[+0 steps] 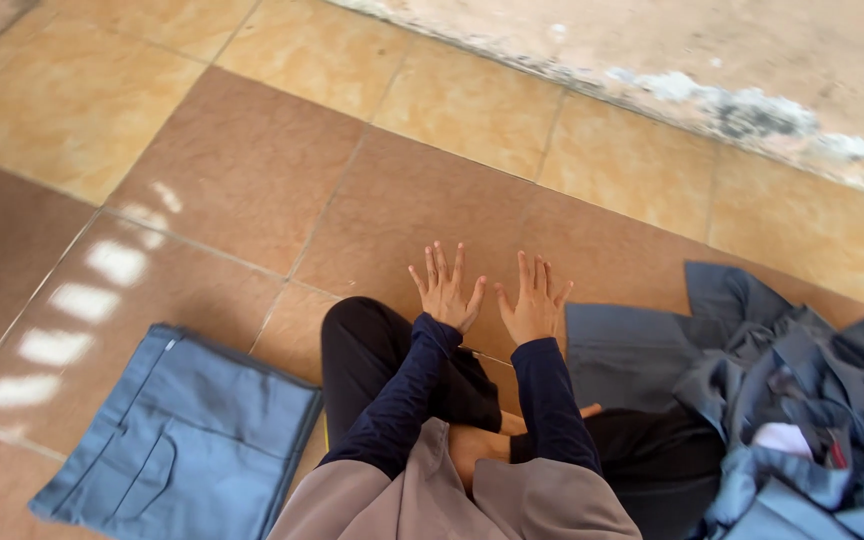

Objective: The person sits on a tiled floor and folds a pair of blue trousers by hand. They smooth the fabric, fold the legs together, and then fold the garment into a compact rectangle before placing it aside.

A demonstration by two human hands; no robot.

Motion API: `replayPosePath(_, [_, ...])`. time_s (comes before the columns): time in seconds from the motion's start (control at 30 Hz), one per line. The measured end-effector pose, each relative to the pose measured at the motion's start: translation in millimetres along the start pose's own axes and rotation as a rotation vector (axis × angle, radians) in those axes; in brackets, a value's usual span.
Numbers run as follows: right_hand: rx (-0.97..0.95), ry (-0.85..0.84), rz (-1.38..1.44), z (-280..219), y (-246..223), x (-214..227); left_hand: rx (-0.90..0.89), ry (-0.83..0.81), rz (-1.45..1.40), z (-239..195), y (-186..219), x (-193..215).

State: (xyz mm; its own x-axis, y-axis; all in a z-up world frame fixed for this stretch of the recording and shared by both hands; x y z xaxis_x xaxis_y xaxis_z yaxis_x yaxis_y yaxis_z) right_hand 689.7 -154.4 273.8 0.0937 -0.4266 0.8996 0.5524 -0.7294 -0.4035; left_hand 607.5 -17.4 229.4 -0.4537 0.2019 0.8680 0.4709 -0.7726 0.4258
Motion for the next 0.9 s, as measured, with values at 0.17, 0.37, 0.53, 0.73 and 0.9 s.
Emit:
replayPosePath(0.17, [-0.063, 0.128, -0.035, -11, 59, 17, -0.085, -0.043, -0.064, -5, 59, -14])
replayPosePath(0.37, [-0.200, 0.237, -0.064, -37, 108, 46, -0.202, -0.099, -0.123, -16, 124, -41])
replayPosePath(0.53, [-0.316, 0.313, -0.121, -64, 148, 71, -0.345, -0.110, -0.186, -28, 182, -63])
replayPosePath(0.73, [-0.470, 0.391, -0.152, -111, 192, 116, -0.516, -0.132, -0.222, -58, 259, -69])
replayPosePath(0.9, [-0.609, 0.440, -0.136, -161, 226, 151, -0.690, -0.154, -0.301, -99, 320, -76])
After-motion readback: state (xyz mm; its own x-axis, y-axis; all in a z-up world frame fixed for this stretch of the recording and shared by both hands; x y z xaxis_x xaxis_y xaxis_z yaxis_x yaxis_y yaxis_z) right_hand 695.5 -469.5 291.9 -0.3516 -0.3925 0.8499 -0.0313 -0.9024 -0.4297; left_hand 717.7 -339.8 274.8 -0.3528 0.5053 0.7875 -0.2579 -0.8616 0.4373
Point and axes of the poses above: each hand's wrist, its own z-axis towards the middle knuckle, its own x-axis out of the back of the hand, y = z × x, the point moved 3 cm from there along z, towards the middle knuckle, and after that the axes turned 9 degrees about z, right-handed, at the moved point
